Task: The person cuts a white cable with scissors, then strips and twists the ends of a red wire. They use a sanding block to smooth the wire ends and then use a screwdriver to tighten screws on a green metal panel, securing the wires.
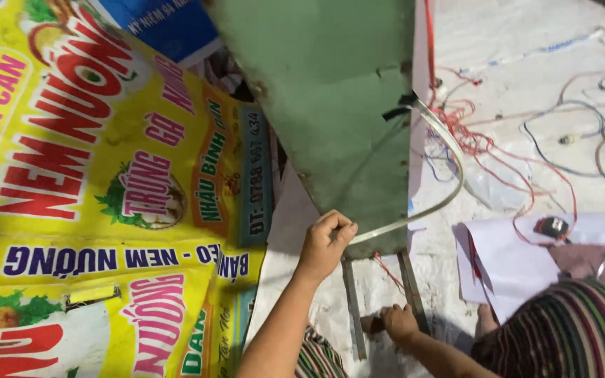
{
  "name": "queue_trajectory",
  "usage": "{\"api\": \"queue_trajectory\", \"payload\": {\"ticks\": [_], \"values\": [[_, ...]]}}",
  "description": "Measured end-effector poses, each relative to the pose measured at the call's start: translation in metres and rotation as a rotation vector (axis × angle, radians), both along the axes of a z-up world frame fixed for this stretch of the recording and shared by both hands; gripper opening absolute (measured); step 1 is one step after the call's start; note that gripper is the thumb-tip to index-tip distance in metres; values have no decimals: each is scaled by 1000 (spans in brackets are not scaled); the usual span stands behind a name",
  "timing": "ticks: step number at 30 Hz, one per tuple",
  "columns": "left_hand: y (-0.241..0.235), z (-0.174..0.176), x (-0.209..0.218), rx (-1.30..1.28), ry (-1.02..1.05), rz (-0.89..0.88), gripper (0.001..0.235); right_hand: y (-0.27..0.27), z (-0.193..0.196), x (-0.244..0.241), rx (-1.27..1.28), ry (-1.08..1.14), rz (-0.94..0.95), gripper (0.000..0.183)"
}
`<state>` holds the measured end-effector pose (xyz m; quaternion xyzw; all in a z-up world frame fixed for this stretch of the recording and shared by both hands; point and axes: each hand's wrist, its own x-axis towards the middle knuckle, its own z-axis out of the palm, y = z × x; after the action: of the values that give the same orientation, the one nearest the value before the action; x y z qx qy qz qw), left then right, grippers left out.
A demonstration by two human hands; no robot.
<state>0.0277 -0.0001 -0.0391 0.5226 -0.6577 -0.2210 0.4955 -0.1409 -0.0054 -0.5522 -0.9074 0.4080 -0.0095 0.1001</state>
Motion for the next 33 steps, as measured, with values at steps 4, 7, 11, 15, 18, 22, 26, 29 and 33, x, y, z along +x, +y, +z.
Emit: {"api": "queue_trajectory", "payload": {"ticks": [4, 7, 11, 15, 18, 22, 26, 29, 33], "values": [[-6, -2, -9, -22, -74, -30, 20, -2, 36, -13, 259, 170, -132, 16], [-14, -10, -12, -35, -137, -32, 22, 20, 152, -16, 928, -294, -665, 17], [-26, -24, -13, -28, -236, -7, 26, -105, -42, -46, 909, -123, -53, 51], [-33, -33, -6, -74, -249, -49, 38, -149, 147, -95, 777, -356, -110, 37], [-38, -36, -4, -58, -250, -45, 39, -207, 214, -111, 570, -1179, -844, 56], [-42, -43, -2, -20, -254, -49, 37, -207, 378, -124, 457, -1741, -623, 30], [-44, -40, -7, 3, -212, -68, 36, -209, 459, -113, 618, -1457, -264, 43], [-51, -51, -10, 94, -260, -3, 29, -200, 510, -131, 650, -1367, -273, 17], [-48, -48, -7, 124, -252, -25, 29, -227, 516, -157, 470, -1449, -335, 11]]}}
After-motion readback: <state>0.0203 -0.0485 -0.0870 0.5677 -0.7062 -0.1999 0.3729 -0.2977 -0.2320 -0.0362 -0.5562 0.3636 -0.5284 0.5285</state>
